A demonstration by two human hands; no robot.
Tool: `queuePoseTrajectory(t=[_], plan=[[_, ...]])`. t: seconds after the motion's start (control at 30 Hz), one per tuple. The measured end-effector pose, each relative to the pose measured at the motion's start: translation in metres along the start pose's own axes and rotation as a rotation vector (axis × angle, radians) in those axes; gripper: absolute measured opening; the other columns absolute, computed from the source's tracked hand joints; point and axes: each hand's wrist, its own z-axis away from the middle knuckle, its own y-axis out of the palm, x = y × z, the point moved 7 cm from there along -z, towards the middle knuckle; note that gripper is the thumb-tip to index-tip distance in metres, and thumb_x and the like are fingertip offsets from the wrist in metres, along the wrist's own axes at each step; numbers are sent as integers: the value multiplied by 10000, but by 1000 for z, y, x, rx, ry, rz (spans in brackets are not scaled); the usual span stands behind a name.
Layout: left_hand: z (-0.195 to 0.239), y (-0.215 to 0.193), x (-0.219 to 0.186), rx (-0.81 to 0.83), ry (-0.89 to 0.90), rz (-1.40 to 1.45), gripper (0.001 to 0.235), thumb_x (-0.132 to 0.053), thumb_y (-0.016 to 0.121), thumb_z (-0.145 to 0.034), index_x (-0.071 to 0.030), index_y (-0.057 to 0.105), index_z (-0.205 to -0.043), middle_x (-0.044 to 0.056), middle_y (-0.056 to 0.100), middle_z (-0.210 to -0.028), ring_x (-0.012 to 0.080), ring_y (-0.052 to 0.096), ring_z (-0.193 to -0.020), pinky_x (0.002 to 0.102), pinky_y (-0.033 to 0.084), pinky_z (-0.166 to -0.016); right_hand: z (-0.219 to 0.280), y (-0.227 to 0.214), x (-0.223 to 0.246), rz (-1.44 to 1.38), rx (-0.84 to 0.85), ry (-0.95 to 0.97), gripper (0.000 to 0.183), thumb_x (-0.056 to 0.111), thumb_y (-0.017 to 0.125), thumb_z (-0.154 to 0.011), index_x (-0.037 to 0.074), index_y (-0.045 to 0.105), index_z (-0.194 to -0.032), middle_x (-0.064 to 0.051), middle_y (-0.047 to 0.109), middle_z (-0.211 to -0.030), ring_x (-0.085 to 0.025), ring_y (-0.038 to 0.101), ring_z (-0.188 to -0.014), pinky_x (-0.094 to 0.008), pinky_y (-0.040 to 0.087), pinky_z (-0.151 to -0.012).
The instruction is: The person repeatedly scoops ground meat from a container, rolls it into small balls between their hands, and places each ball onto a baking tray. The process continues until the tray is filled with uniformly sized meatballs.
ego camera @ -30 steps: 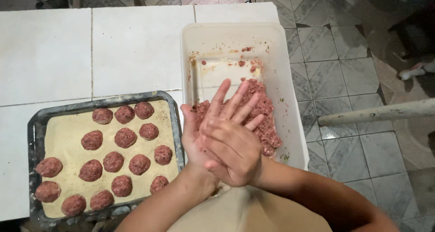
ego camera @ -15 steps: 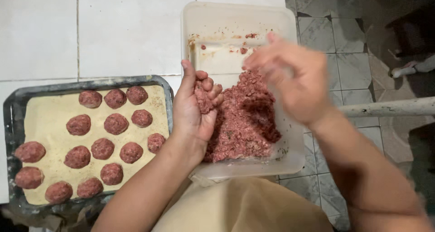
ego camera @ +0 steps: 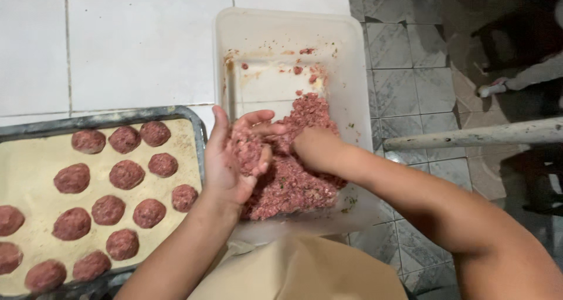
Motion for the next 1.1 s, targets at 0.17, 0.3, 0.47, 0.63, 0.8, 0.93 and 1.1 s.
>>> queuePoseTrajectory(t=[0.17,0.3,0.47,0.63,0.8,0.93,1.1], plan=[[-12,-18,1,33,29,65,753,-676,426,-979,14,667,-1162,253,755,-896,201,570,-406,201,304,-320,4,-4,1,43,-55,44,94,45,680,-810,49,774,-797,-131,712,-724,-337,745,-729,-461,608,-647],[-13,-31,1,-28,33,11,709,-659,422,-1006,-12,670,-1154,225,745,-847,183,535,-402,208,308,-323,0,-8,2,66,-122,16,94,41,673,-802,68,762,-788,-95,683,-733,-321,722,-721,-443,596,-634],[-18,-36,4,-11,35,1,679,-639,432,-1012,-21,673,-1155,225,740,-839,199,550,-416,220,322,-324,-10,-14,1,62,-192,-67,100,38,665,-794,88,751,-779,-59,653,-742,-305,699,-712,-425,583,-621],[-20,-33,4,-21,67,3,656,-617,446,-1013,-13,675,-1131,239,736,-826,217,559,-418,225,319,-320,-41,-16,-29,-109,-117,19,166,79,675,-826,181,773,-911,-49,685,-886,-311,730,-883,-440,609,-723],[-26,-32,7,42,76,92,626,-572,453,-1020,8,677,-1085,268,738,-831,261,619,-431,238,387,-321,-61,-26,-81,-451,-51,260,429,174,880,-608,273,784,-1014,68,692,-788,-218,736,-902,-413,571,-841],[-19,-26,3,27,79,98,611,-566,455,-1030,7,660,-1083,267,737,-819,238,629,-429,222,399,-314,-54,-53,-74,-510,-17,273,389,156,845,-675,169,784,-1058,-6,687,-805,-230,702,-868,-391,552,-858],[-21,-29,7,-9,52,73,609,-580,470,-1013,-7,661,-1093,259,736,-825,249,639,-437,239,427,-308,-62,19,-63,-84,183,69,242,146,758,-770,122,800,-1007,-141,777,-949,-380,743,-990,-486,586,-909]])
